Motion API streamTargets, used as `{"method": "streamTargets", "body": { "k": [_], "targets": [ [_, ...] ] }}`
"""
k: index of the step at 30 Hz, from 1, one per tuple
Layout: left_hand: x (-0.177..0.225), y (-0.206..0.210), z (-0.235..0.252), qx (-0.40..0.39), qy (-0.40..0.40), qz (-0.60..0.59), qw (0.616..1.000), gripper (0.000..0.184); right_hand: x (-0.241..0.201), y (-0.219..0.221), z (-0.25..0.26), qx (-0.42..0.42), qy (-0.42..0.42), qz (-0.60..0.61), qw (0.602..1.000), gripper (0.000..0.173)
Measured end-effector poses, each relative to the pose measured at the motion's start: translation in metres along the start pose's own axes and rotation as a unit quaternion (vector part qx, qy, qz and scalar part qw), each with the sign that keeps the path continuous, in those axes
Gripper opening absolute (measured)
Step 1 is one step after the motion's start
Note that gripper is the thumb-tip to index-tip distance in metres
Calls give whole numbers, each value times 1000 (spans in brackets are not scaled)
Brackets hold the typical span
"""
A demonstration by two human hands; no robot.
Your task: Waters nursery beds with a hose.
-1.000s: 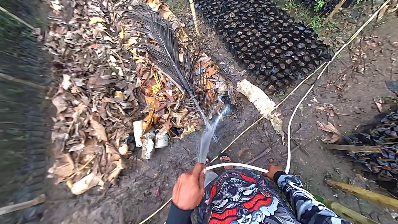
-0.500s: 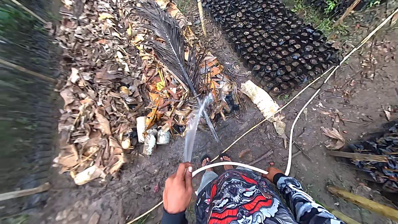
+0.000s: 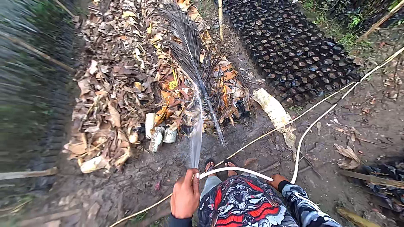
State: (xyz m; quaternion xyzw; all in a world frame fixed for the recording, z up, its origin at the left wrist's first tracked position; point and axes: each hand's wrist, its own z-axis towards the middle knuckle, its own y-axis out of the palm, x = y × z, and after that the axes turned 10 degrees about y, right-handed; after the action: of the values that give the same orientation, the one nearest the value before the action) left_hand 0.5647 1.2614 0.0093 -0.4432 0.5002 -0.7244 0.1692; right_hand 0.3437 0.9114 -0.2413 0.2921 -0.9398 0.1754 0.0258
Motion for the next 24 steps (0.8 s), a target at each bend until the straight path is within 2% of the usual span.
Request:
{"method": "streamTargets", "body": {
  "k": [5, 11, 16, 21, 24],
  "targets": [
    [-4, -3, -7, 76, -79, 25, 994, 43, -2, -1, 2, 0, -1, -7, 1000, 55],
    [0, 5, -16, 21, -110, 11, 994, 41, -3, -1, 4, 9, -11, -31, 999, 57],
    [-8, -1, -20, 111, -146, 38, 982, 42, -3, -4, 5, 5, -18, -41, 999, 54],
    [-6, 3, -24, 45, -157, 12, 987, 38, -10, -11, -1, 4, -21, -54, 998, 54],
    [-9, 1, -28, 88, -163, 30, 982, 40, -10, -12, -2, 5, -24, -72, 997, 55]
  ]
}}
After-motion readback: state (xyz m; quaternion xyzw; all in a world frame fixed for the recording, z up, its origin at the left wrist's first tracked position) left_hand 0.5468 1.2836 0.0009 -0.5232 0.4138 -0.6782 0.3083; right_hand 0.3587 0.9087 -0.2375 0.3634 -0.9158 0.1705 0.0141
